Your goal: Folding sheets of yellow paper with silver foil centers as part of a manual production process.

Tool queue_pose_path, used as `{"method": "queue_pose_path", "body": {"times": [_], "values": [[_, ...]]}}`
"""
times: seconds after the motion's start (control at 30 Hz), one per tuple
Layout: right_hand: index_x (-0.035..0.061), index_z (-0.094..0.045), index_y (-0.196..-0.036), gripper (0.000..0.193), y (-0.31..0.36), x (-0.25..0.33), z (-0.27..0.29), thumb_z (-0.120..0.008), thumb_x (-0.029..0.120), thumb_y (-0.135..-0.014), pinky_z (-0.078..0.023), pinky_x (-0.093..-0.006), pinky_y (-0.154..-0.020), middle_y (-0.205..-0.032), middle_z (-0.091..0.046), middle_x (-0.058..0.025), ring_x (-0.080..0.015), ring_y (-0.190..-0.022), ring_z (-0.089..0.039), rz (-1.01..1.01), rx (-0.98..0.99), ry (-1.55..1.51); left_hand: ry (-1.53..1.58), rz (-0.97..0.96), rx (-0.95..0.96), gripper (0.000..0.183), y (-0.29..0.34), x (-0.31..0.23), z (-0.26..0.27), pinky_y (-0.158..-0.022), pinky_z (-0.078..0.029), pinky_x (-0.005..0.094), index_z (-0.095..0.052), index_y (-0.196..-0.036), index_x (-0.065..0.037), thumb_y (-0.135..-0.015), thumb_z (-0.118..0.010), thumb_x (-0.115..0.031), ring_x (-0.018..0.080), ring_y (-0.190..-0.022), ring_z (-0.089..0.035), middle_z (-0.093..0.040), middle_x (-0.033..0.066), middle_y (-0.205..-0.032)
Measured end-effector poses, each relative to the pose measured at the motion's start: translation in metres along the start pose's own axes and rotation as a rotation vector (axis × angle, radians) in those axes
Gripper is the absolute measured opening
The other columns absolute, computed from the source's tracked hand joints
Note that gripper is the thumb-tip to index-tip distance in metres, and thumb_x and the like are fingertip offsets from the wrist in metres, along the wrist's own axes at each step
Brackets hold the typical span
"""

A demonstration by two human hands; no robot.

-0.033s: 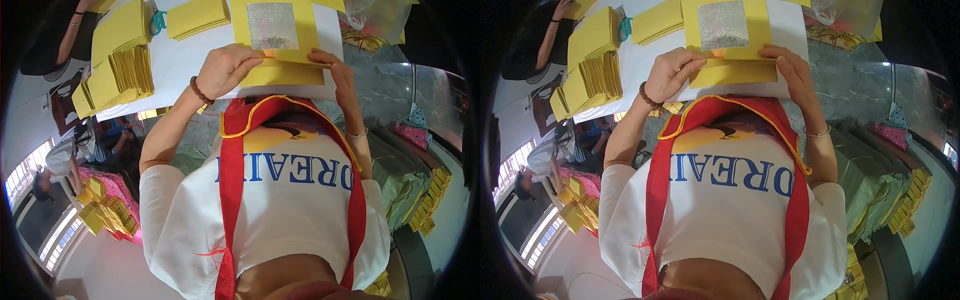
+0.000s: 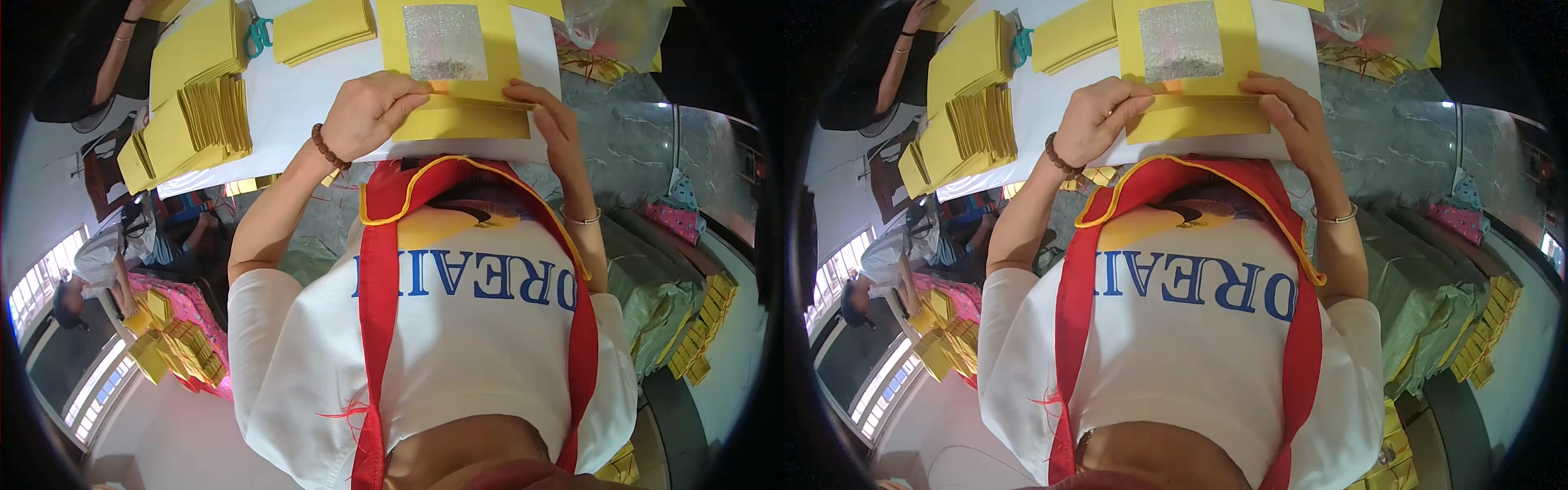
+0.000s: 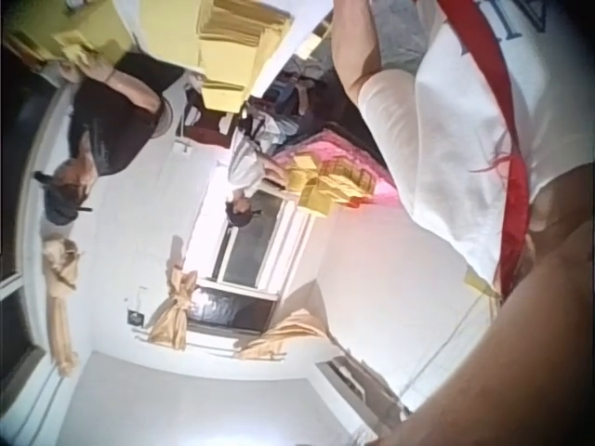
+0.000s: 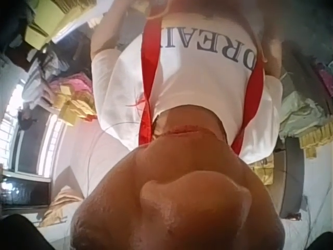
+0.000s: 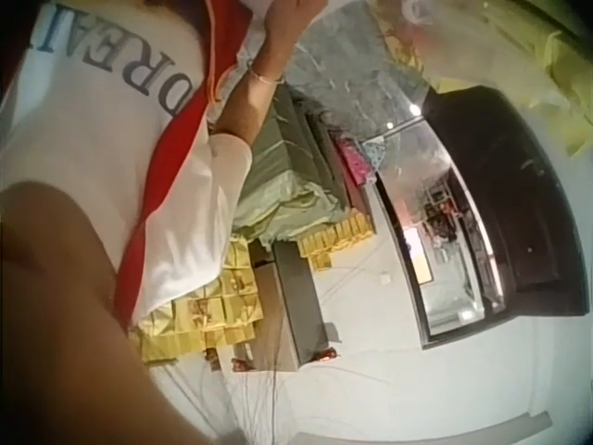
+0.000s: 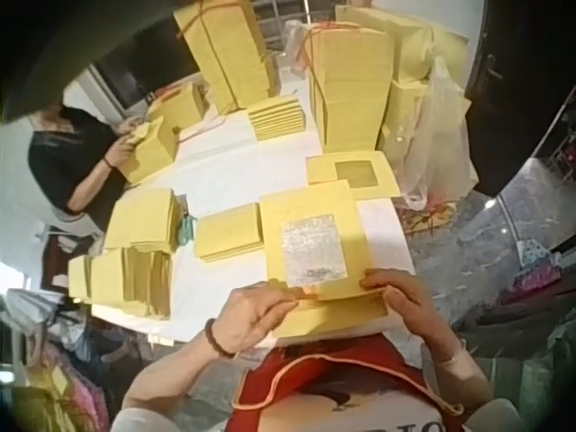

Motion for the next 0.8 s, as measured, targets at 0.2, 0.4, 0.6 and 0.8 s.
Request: {"method": "queue_pose_path", "body": {"times": [0.2,0.4,0.6,0.8], "values": [[0.0041,-0.062,-0.106,0.025,-0.001,-0.006,-0.002,-0.062,0.017,-0.084,-0.045,-0.0254,-0.080,-0.107,-0.063,-0.0074,-0.0127,-0.094,-0.056,-0.092,-0.040,0.076,0.127,0.146,0.088,0.018,-0.004,0.010,-0.003,-0.057,-0.042,0.0254,-0.062,-0.089,0.000,-0.086,-0.057,-0.016,0.0137,-0.059,-0.053,-0.059,0.0087,-0.068],[0.0022,-0.061,-0.107,0.028,-0.001,-0.008,-0.003,-0.063,0.017,-0.083,-0.046,-0.0234,-0.075,-0.102,-0.063,-0.0041,-0.0086,-0.089,-0.055,-0.108,-0.074,0.027,0.261,0.288,0.204,0.019,-0.004,0.025,-0.010,-0.054,-0.039,0.0214,-0.062,-0.085,0.002,-0.085,-0.057,-0.016,0.0042,-0.059,-0.045,-0.055,-0.0005,-0.065],[0.0016,-0.061,-0.107,0.028,0.001,-0.005,-0.002,-0.064,0.015,-0.082,-0.045,-0.0227,-0.075,-0.098,-0.063,-0.0034,-0.0085,-0.089,-0.055,-0.124,-0.090,-0.100,0.323,0.328,0.290,0.020,-0.012,0.025,-0.008,-0.054,-0.037,0.0202,-0.062,-0.084,0.002,-0.084,-0.058,-0.018,0.0028,-0.060,-0.044,-0.054,-0.0023,-0.065],[0.0004,-0.061,-0.104,0.024,0.000,-0.008,-0.005,-0.063,0.013,-0.083,-0.044,-0.0218,-0.075,-0.096,-0.063,-0.0028,-0.0082,-0.088,-0.055,-0.237,-0.123,-0.051,0.363,0.374,0.282,0.021,-0.007,0.031,-0.010,-0.059,-0.038,0.0207,-0.064,-0.094,-0.002,-0.083,-0.061,-0.019,0.0047,-0.067,-0.047,-0.059,-0.0010,-0.072]]}}
Point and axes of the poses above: each hand's wrist, its own y-axis away from the middle knuckle, its own z-axis out of the back of the hand, x = y × z, the point moved 6 cm from there along -y, towards the middle knuckle
